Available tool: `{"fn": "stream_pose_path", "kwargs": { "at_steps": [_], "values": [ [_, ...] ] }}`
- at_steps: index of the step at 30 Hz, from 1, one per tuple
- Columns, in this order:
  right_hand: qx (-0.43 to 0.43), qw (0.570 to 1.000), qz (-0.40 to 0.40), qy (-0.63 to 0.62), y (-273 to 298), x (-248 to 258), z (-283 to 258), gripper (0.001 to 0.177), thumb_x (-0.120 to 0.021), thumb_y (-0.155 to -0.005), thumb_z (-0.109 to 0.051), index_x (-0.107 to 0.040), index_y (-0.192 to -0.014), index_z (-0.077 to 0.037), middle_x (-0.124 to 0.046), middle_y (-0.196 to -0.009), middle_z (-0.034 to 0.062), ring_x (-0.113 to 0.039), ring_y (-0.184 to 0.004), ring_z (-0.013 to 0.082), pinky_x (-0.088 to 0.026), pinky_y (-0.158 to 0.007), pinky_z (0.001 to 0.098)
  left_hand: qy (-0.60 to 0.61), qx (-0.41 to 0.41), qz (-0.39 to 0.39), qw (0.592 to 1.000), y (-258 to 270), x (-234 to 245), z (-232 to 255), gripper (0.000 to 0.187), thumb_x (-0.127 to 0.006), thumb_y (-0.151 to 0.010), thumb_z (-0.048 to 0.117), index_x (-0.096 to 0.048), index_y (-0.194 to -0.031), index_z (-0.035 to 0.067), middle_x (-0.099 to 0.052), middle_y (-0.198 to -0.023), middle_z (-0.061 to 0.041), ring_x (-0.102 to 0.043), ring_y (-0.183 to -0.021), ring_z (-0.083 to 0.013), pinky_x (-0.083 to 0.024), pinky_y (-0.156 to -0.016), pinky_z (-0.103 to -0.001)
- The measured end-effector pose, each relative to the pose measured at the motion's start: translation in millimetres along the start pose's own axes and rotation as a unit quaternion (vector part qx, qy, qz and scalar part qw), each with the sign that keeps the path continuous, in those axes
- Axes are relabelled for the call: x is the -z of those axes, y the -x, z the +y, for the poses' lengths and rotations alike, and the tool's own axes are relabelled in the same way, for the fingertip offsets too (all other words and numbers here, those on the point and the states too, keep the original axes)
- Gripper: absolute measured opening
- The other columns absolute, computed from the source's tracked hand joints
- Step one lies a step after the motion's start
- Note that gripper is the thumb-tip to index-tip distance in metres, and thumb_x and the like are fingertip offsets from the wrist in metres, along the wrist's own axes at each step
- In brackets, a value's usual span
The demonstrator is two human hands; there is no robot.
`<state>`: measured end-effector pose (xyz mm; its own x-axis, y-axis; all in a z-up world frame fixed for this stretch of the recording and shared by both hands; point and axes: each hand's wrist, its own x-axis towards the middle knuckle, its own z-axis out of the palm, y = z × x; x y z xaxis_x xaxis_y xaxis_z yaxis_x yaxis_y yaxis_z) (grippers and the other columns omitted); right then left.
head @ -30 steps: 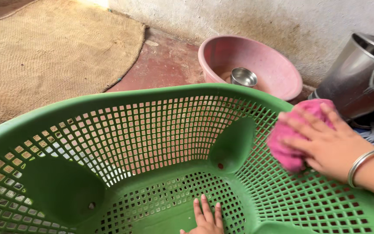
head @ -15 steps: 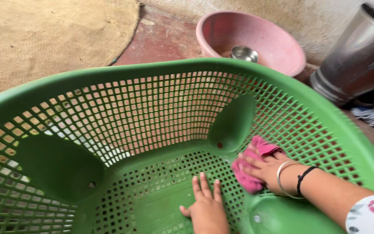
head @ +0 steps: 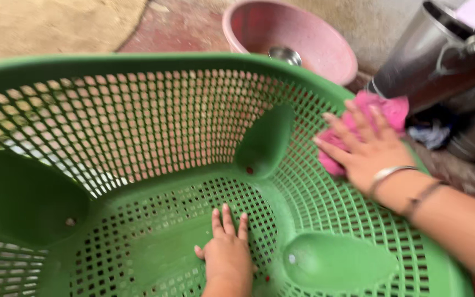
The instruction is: The person removes stainless steel plates, bowls, cups, and utensils from a green plastic basket and places them on the floor. Then the person wipes the inside of the basket with a pink cloth.
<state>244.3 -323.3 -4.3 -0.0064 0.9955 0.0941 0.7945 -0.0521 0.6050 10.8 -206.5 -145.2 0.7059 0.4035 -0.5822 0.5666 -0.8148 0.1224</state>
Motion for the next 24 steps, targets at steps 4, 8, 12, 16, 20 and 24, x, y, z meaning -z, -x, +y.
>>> {"fn": "stream_pose_path", "kwargs": {
  "at_steps": [4,8,12,16,20,24],
  "values": [
    [-0.071,0.966,-0.246,-0.042,-11.0,-47.2,-43.1,0.076,-0.043,-0.09,-0.018,-0.026,-0.16,-0.043,0.001,-0.175,0.0018,-0.002,-0.154,0.0368,-0.005,-0.12,0.0612,-0.001,0.003,0.011,1.0,-1.0,-5.3,3.4,0.121,-0.081,-0.082,0.057,0.002,-0.165,0.029,0.013,-0.172,-0.013,0.003,-0.157,-0.0375,-0.053,-0.094,-0.063],
    [-0.046,0.917,-0.384,-0.1,-23.3,-33.7,-60.1,0.074,-0.048,-0.094,-0.022,-0.021,-0.159,-0.044,0.01,-0.174,-0.0055,-0.003,-0.157,0.0338,-0.016,-0.119,0.0615,0.018,0.004,0.019,1.0,4.8,1.4,5.5,0.12,-0.083,-0.08,0.056,-0.001,-0.164,0.034,0.012,-0.172,-0.01,0.003,-0.158,-0.0342,-0.053,-0.097,-0.061],
    [0.077,0.867,-0.487,-0.072,-5.3,-8.3,-73.2,0.074,-0.059,-0.094,-0.032,-0.026,-0.159,-0.044,0.003,-0.173,-0.0049,0.004,-0.159,0.0406,-0.008,-0.124,0.0614,0.02,0.015,0.013,1.0,19.5,3.3,7.7,0.119,-0.086,-0.078,0.054,-0.005,-0.163,0.04,0.009,-0.173,-0.004,-0.001,-0.159,-0.0304,-0.051,-0.101,-0.058],
    [0.048,0.777,-0.583,-0.23,28.5,12.8,-73.4,0.067,-0.055,-0.085,-0.022,-0.046,-0.149,-0.04,-0.037,-0.147,0.0055,-0.035,-0.129,0.0369,-0.034,-0.105,0.053,0.009,0.023,0.013,1.0,31.3,1.2,16.8,0.113,-0.087,-0.079,0.047,-0.01,-0.163,0.045,0.005,-0.174,0.003,-0.006,-0.16,-0.0286,-0.054,-0.101,-0.053],
    [-0.044,0.651,-0.602,-0.461,41.7,31.5,-60.1,0.059,-0.053,-0.08,-0.011,-0.066,-0.136,-0.026,-0.075,-0.111,0.0131,-0.069,-0.088,0.0272,-0.057,-0.075,0.0438,0.028,0.035,0.012,0.999,34.2,12.5,16.1,0.088,-0.073,-0.091,0.036,-0.021,-0.16,0.05,0.0,-0.175,0.005,-0.009,-0.16,-0.0283,-0.051,-0.104,-0.053],
    [-0.241,0.608,-0.347,-0.672,46.6,52.4,-47.4,0.034,-0.062,-0.091,-0.021,-0.063,-0.124,-0.011,-0.07,-0.095,0.011,-0.063,-0.078,0.0185,-0.054,-0.07,0.0375,0.263,0.093,-0.045,0.959,42.6,48.4,21.4,0.063,-0.045,-0.098,0.064,-0.052,-0.152,0.032,-0.051,-0.152,-0.001,-0.05,-0.139,-0.0263,-0.036,-0.111,-0.061]
  ]
}}
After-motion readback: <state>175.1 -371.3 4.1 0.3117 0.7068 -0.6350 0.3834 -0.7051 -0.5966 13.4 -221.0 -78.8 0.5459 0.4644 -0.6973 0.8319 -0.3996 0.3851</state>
